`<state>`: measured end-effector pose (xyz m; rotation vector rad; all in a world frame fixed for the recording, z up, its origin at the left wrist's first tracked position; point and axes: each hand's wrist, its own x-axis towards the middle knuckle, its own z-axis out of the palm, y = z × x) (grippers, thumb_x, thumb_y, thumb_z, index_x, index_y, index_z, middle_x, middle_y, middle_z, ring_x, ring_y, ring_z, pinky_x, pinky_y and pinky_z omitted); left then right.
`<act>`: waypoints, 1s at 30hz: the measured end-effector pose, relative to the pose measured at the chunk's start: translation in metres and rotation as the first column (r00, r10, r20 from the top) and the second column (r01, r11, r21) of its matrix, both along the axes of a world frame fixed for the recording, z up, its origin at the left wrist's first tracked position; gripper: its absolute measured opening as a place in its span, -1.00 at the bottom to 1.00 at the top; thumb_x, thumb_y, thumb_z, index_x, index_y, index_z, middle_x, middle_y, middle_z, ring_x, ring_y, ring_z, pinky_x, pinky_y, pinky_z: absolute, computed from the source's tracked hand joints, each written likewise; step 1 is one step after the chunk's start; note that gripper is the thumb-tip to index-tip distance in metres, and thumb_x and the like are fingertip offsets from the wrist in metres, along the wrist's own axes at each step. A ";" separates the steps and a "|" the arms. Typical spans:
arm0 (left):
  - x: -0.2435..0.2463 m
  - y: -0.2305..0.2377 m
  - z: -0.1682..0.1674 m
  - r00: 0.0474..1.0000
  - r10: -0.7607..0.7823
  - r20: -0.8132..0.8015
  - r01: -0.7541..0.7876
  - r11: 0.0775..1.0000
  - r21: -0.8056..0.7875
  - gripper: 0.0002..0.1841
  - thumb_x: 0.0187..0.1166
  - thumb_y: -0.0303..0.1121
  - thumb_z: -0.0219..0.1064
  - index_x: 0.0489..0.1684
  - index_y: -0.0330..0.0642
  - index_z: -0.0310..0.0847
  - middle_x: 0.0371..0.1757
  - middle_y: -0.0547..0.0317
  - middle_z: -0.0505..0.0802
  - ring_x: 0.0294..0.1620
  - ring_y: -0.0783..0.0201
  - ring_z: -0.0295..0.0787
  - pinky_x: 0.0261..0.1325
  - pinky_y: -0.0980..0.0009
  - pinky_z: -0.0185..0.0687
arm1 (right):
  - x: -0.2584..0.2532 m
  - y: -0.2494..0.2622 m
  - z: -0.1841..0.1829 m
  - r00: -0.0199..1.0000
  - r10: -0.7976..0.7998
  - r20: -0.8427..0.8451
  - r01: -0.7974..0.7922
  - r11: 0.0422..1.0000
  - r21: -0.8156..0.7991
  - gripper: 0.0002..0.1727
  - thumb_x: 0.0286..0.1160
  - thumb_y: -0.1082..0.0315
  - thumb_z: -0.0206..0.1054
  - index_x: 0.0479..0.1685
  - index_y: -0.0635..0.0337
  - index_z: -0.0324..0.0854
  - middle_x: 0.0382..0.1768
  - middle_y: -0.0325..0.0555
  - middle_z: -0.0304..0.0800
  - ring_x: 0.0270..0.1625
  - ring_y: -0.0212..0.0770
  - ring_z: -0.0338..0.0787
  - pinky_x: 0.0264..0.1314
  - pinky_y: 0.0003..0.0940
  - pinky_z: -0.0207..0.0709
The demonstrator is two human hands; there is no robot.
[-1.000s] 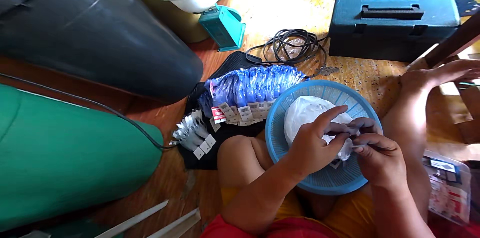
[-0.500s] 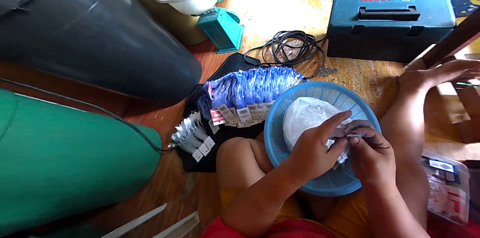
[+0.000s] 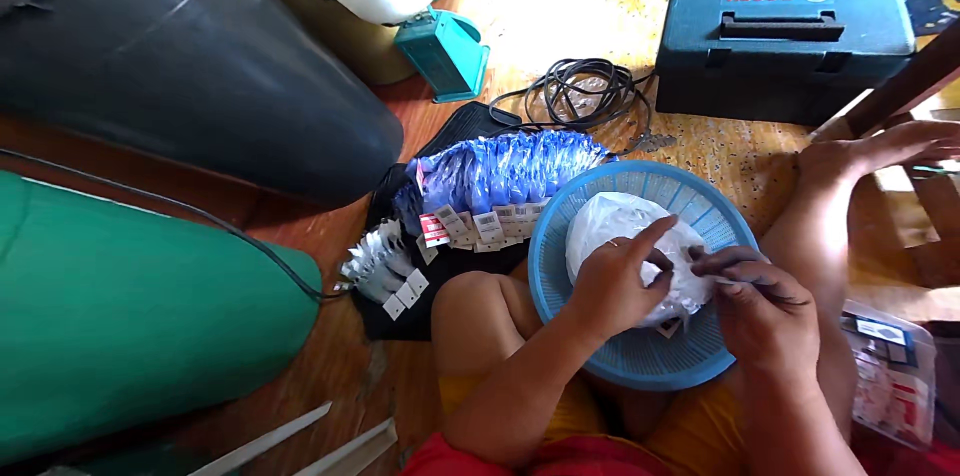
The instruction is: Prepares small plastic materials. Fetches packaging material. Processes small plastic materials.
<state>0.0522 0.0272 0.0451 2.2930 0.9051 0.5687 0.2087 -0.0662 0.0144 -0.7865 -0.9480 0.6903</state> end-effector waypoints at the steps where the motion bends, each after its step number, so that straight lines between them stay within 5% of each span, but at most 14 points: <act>1: -0.005 0.006 0.000 0.998 0.018 -0.062 -0.022 0.998 -0.052 -0.43 0.54 -0.30 0.41 0.61 -0.04 0.55 0.01 0.20 0.95 0.10 0.11 0.88 0.21 0.00 0.74 | 0.004 -0.001 0.002 1.000 -0.001 -0.006 0.001 0.999 0.037 -0.88 0.58 0.19 0.43 -0.10 -0.16 0.88 -0.05 -0.34 0.89 0.00 -0.32 0.87 0.17 -0.31 0.78; 7: -0.039 0.032 -0.004 0.961 0.132 -0.242 -0.174 0.971 -0.164 -0.65 0.70 -0.26 0.24 0.33 -0.13 0.75 0.08 0.11 0.92 0.15 0.19 0.84 0.34 0.13 0.67 | 0.019 -0.009 0.004 0.993 -0.089 -0.076 0.092 0.995 0.043 -0.88 0.60 0.21 0.42 -0.08 -0.13 0.88 -0.13 -0.38 0.88 -0.36 -0.50 0.78 -0.32 -0.61 0.71; 11: -0.035 0.036 -0.001 0.883 -0.077 -0.462 -0.128 0.910 -0.395 -0.67 0.69 -0.18 0.28 0.22 -0.18 0.74 0.14 0.01 0.86 0.23 0.12 0.79 0.42 0.03 0.58 | 0.018 -0.005 -0.001 0.980 -0.145 -0.134 0.132 0.987 -0.096 -0.91 0.54 0.24 0.46 -0.16 -0.08 0.88 -0.22 -0.35 0.89 -0.47 -0.52 0.72 -0.42 -0.63 0.66; 18: -0.017 0.023 -0.029 0.812 -0.078 -0.579 -0.134 0.940 -0.314 -0.49 0.69 -0.20 0.27 0.64 0.07 0.47 0.23 -0.05 0.81 0.27 -0.04 0.75 0.39 -0.06 0.58 | 0.017 -0.002 -0.009 0.975 -0.152 -0.164 0.120 0.975 -0.189 -0.90 0.56 0.38 0.41 -0.19 0.04 0.86 -0.34 -0.31 0.87 -0.54 -0.51 0.67 -0.46 -0.63 0.62; 21: -0.018 0.024 -0.034 0.855 -0.072 -0.513 -0.076 0.962 -0.262 -0.65 0.73 -0.18 0.19 0.31 -0.07 0.74 0.16 -0.08 0.83 0.24 -0.02 0.75 0.40 0.01 0.57 | 0.016 0.000 -0.010 0.975 -0.151 -0.160 0.114 0.969 -0.219 -0.88 0.54 0.40 0.40 -0.20 0.03 0.86 -0.35 -0.31 0.87 -0.55 -0.52 0.67 -0.47 -0.63 0.61; 25: -0.027 0.023 -0.020 0.989 -0.078 -0.129 0.051 0.978 -0.203 -0.74 0.58 -0.23 0.35 -0.09 -0.23 0.85 0.02 -0.11 0.85 0.16 0.01 0.76 0.31 0.09 0.62 | 0.020 -0.002 -0.015 0.997 -0.027 -0.074 0.005 0.960 -0.280 -0.87 0.52 0.42 0.40 -0.17 0.02 0.86 -0.27 -0.33 0.88 -0.53 -0.53 0.68 -0.47 -0.62 0.62; 30: -0.032 0.022 0.020 0.971 -0.239 0.010 0.238 0.966 -0.100 -0.75 0.65 -0.22 0.31 -0.10 -0.19 0.83 0.01 0.09 0.89 0.20 0.20 0.77 0.32 0.18 0.63 | 0.013 -0.001 -0.011 0.926 0.264 0.271 -0.180 0.938 -0.297 -0.87 0.52 0.39 0.40 -0.13 0.03 0.87 0.37 -0.22 0.74 -0.16 -0.54 0.81 -0.21 -0.59 0.75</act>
